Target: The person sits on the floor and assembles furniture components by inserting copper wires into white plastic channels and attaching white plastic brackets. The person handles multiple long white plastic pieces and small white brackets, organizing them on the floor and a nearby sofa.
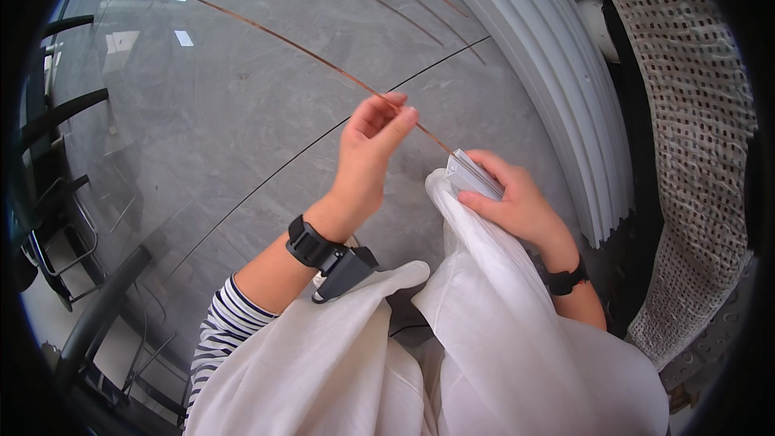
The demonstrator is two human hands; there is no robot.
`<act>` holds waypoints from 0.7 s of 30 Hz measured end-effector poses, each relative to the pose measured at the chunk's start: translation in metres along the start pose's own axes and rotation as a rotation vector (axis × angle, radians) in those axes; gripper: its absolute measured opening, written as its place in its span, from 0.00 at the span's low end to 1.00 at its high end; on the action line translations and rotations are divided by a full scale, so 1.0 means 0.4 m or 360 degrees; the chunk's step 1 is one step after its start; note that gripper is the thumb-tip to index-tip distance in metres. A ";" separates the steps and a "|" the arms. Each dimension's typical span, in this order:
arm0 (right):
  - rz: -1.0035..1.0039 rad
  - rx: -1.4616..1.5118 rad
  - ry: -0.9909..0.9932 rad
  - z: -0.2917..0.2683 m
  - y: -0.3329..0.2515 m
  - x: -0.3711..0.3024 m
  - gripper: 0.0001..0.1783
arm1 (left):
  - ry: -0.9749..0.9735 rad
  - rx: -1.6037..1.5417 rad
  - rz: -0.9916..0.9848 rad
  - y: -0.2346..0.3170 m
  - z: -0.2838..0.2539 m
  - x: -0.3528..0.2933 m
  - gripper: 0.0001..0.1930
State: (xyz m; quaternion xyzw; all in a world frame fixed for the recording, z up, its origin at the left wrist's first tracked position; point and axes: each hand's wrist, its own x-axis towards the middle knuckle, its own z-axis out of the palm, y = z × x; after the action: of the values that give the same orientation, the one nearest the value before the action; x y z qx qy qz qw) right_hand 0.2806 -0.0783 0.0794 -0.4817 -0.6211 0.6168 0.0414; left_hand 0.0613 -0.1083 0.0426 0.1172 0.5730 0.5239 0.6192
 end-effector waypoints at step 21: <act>0.0067 0.0060 -0.0025 -0.017 -0.025 0.006 0.26 | -0.0134 -0.0152 0.0128 0.087 -0.086 0.098 0.15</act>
State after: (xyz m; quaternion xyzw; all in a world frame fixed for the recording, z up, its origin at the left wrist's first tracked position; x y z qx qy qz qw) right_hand 0.2784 -0.0696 0.0877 -0.4889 -0.5995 0.6328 0.0326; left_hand 0.0067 -0.0785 0.0349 0.1323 0.5157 0.5697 0.6261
